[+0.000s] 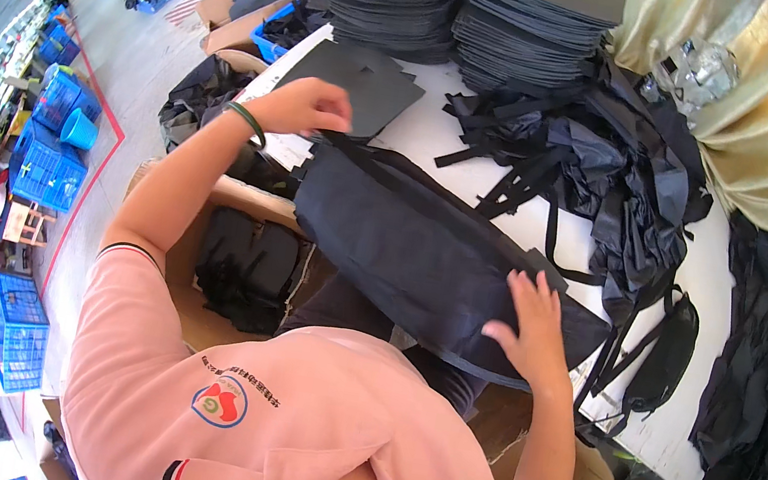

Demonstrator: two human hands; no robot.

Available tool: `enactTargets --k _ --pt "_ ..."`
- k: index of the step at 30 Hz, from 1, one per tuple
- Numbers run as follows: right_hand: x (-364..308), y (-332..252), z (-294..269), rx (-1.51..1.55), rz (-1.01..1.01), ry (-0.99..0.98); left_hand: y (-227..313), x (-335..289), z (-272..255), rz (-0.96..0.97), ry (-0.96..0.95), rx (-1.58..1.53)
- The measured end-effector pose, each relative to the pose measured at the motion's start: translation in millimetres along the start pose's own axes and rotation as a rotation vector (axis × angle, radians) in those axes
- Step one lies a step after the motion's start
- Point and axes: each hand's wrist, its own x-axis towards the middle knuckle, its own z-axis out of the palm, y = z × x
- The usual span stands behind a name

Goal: Organizing and stacking black fabric panels and straps for backpack manufacturing.

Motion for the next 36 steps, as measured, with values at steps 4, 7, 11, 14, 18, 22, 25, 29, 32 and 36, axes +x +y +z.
enactTargets --k 4,7,11,14,18,22,25,29,32,36 --pt "73.9 -68.6 -28.2 0.78 -0.033 0.211 91.5 -3.6 52.5 0.213 0.155 0.104" --pt "124.2 -92.7 -1.3 1.507 -0.134 0.011 118.7 8.2 100.2 0.438 0.195 -0.012" --pt "129.5 -66.7 7.3 1.291 0.066 0.089 82.0 24.0 70.2 0.248 0.26 -0.197" --pt "125.6 -57.7 8.1 1.258 0.086 0.009 -50.8 29.5 39.1 0.285 0.583 0.549" --pt "114.6 -53.7 8.2 1.233 0.094 -0.012 -87.1 26.1 37.4 -0.015 0.242 0.515" --pt "109.3 -47.1 13.7 1.168 0.05 -0.006 -83.2 38.0 39.8 0.042 0.189 0.499" --pt "108.4 -48.0 12.6 1.129 0.094 0.013 -86.3 43.8 38.0 0.005 0.116 0.469" --pt "113.3 -56.2 11.3 1.191 0.156 0.02 -90.0 36.4 40.6 -0.047 0.267 0.32" --pt "122.7 -61.7 17.6 1.118 0.198 0.163 -83.4 28.0 46.5 -0.044 0.405 0.346" --pt "131.5 -75.3 12.2 1.182 0.193 0.36 0.2 -9.5 30.8 0.107 0.668 0.083"
